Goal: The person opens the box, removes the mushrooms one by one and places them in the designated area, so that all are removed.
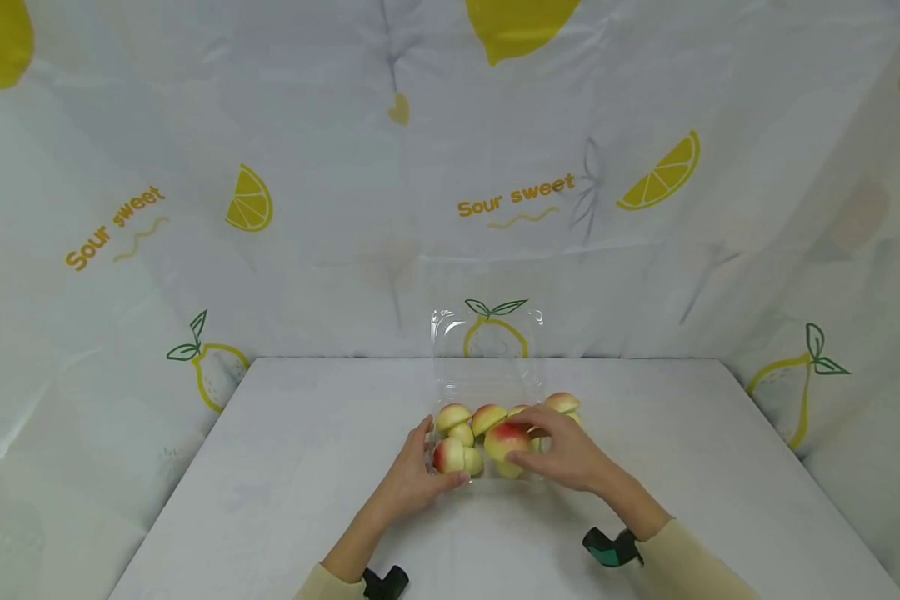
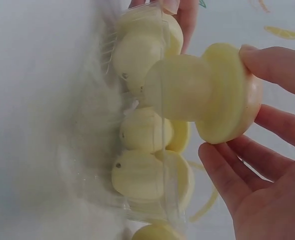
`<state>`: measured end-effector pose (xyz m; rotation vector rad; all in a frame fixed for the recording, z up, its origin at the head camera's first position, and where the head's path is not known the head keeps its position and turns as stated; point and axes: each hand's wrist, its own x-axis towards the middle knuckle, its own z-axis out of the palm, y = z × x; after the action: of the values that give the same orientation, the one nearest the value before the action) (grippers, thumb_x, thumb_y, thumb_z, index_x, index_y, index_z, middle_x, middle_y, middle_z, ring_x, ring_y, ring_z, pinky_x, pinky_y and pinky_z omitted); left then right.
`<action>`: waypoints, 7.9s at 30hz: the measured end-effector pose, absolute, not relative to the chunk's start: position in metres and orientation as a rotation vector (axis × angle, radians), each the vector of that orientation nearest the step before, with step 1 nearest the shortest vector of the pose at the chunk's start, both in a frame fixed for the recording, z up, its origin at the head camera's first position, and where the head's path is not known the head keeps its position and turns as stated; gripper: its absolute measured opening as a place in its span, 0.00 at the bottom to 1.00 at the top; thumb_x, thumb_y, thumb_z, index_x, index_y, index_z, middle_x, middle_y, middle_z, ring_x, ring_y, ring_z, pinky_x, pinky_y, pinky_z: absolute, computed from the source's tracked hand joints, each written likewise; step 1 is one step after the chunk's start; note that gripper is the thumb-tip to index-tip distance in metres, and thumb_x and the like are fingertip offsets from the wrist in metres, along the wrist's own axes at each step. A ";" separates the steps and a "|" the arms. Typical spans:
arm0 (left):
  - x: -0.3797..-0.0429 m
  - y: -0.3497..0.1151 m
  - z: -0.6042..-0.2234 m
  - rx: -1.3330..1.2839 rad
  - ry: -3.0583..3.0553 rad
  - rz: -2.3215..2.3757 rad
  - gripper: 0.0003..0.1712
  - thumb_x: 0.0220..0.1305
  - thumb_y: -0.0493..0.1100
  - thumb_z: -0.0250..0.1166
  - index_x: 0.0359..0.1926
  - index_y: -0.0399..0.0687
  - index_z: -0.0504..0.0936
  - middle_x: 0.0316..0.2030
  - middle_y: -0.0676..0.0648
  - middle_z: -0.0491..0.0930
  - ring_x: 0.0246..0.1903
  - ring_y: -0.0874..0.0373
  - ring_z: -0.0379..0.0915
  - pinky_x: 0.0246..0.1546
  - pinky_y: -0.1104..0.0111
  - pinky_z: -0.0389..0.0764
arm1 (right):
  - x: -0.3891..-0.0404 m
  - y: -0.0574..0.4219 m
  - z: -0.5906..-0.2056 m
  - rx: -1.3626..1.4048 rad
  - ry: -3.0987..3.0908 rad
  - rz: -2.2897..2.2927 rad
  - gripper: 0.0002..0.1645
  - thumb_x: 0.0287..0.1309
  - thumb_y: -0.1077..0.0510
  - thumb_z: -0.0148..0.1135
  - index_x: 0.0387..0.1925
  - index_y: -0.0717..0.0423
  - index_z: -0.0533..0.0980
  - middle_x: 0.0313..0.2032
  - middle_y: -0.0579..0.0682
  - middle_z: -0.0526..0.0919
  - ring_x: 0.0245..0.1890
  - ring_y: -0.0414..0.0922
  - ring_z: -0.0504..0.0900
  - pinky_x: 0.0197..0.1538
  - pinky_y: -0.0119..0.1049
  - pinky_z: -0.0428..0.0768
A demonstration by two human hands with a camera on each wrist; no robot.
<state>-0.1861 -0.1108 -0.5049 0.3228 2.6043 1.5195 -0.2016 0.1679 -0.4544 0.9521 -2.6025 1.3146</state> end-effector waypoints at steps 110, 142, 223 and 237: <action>-0.188 -0.111 -0.506 0.324 2.614 1.485 0.65 0.55 0.59 0.77 0.79 0.36 0.48 0.73 0.32 0.58 0.68 0.36 0.64 0.64 0.44 0.70 | -0.249 0.297 -0.491 0.255 -2.902 1.150 0.39 0.69 0.44 0.63 0.65 0.72 0.70 0.61 0.72 0.74 0.58 0.68 0.76 0.56 0.60 0.78; -0.186 -0.111 -0.504 0.321 2.626 1.487 0.64 0.54 0.58 0.77 0.78 0.35 0.49 0.72 0.32 0.59 0.67 0.35 0.64 0.63 0.44 0.71 | -0.227 0.283 -0.441 0.529 -2.711 0.984 0.27 0.66 0.54 0.68 0.59 0.68 0.77 0.55 0.67 0.81 0.55 0.66 0.80 0.57 0.58 0.78; -0.189 -0.113 -0.508 0.367 2.633 1.521 0.65 0.53 0.59 0.78 0.78 0.33 0.50 0.72 0.32 0.60 0.65 0.37 0.67 0.59 0.47 0.75 | -0.220 0.114 -0.473 1.057 -2.737 1.430 0.24 0.64 0.54 0.70 0.56 0.65 0.78 0.52 0.56 0.83 0.52 0.57 0.82 0.56 0.53 0.80; -0.189 -0.114 -0.508 0.369 2.635 1.493 0.66 0.53 0.61 0.77 0.78 0.33 0.50 0.72 0.32 0.60 0.66 0.36 0.66 0.59 0.46 0.76 | -0.222 0.102 -0.480 1.019 -2.808 1.338 0.23 0.62 0.51 0.71 0.54 0.60 0.80 0.44 0.46 0.84 0.45 0.45 0.82 0.50 0.42 0.82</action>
<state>-0.1893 -0.1138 -0.5081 0.3689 2.6351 1.4929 -0.2224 0.1017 -0.4801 1.0195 -2.8076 1.3380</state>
